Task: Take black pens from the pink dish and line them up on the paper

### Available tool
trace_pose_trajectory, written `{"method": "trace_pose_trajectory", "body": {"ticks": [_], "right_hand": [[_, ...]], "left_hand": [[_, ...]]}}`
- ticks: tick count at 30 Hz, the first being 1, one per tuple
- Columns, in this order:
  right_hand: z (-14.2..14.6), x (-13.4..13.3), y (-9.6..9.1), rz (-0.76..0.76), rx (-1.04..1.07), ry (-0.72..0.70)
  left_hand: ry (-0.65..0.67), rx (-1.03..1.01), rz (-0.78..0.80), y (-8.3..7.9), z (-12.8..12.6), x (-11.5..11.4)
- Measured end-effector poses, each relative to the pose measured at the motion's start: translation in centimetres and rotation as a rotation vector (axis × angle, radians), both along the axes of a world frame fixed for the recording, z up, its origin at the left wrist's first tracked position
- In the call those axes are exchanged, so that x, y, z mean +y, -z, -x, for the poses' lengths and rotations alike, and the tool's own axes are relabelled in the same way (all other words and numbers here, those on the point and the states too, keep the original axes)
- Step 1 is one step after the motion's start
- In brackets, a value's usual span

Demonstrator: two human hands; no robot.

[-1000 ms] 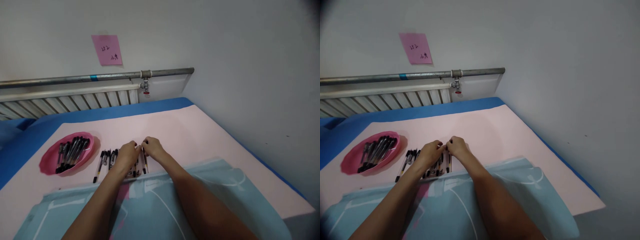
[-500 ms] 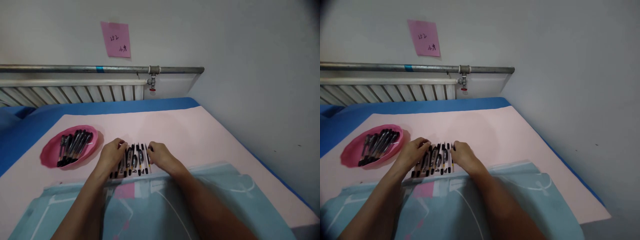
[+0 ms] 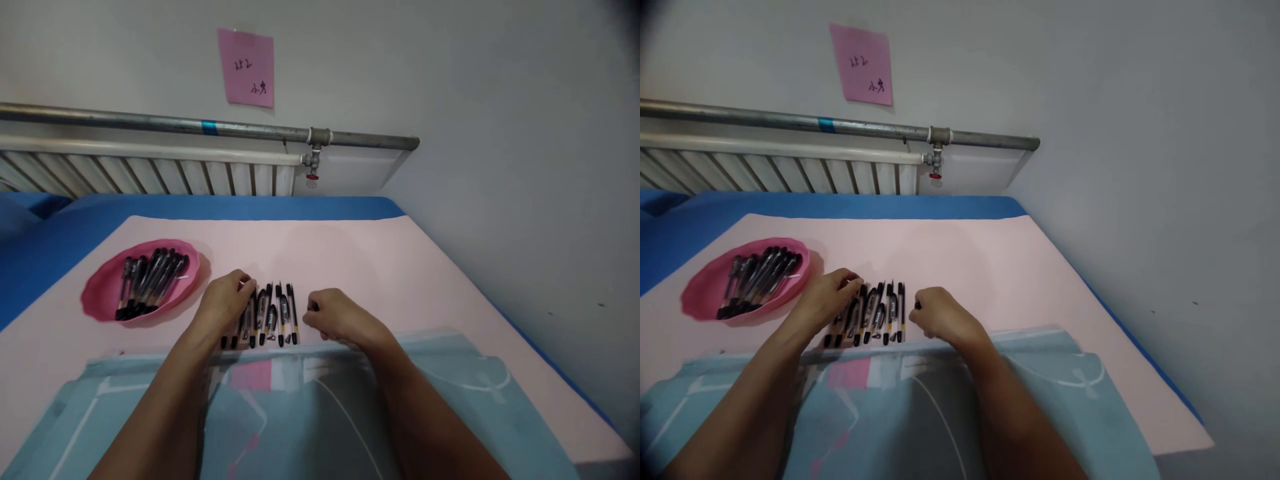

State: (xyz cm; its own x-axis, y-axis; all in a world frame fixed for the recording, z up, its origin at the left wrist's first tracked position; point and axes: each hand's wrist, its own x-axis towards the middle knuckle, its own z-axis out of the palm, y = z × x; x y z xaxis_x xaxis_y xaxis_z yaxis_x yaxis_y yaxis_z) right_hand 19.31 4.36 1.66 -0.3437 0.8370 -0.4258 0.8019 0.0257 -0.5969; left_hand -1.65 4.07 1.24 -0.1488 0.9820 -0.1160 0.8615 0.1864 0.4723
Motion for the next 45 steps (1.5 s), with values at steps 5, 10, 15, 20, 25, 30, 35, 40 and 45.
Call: {"method": "trace_pose_trajectory", "body": {"ticks": [5, 10, 15, 20, 25, 30, 35, 40, 45], "right_hand": [[-0.2, -0.7, 0.0, 0.063, -0.014, -0.130], [-0.2, -0.4, 0.0, 0.090, -0.024, -0.134], [0.3, 0.1, 0.0, -0.153, -0.037, -0.039], [1.3, 0.2, 0.2, -0.318, -0.068, 0.060], [1.1, 0.3, 0.6, -0.327, -0.124, -0.058], [0.9, 0.2, 0.8, -0.280, -0.058, -0.017], [1.0, 0.3, 0.9, -0.285, -0.034, -0.036], [1.0, 0.6, 1.1, -0.339, -0.080, -0.006], [1.0, 1.0, 1.4, -0.389, -0.129, 0.013]], "left_hand": [[0.030, 0.033, 0.007, 0.2, 0.0, 0.0], [0.041, 0.064, 0.019, 0.3, 0.2, 0.1], [0.042, 0.075, 0.032, 0.4, 0.2, 0.0], [0.038, 0.047, 0.030, 0.3, 0.3, 0.0], [0.021, 0.026, 0.036, 0.2, 0.6, 0.1], [0.000, 0.051, 0.025, 0.0, 1.1, 0.1], [-0.062, 0.017, -0.029, 0.1, 2.3, 0.3], [-0.271, 0.092, -0.115, -0.9, 6.1, -0.1], [-0.572, 0.275, -0.122, -1.7, 10.9, -1.0]]}}
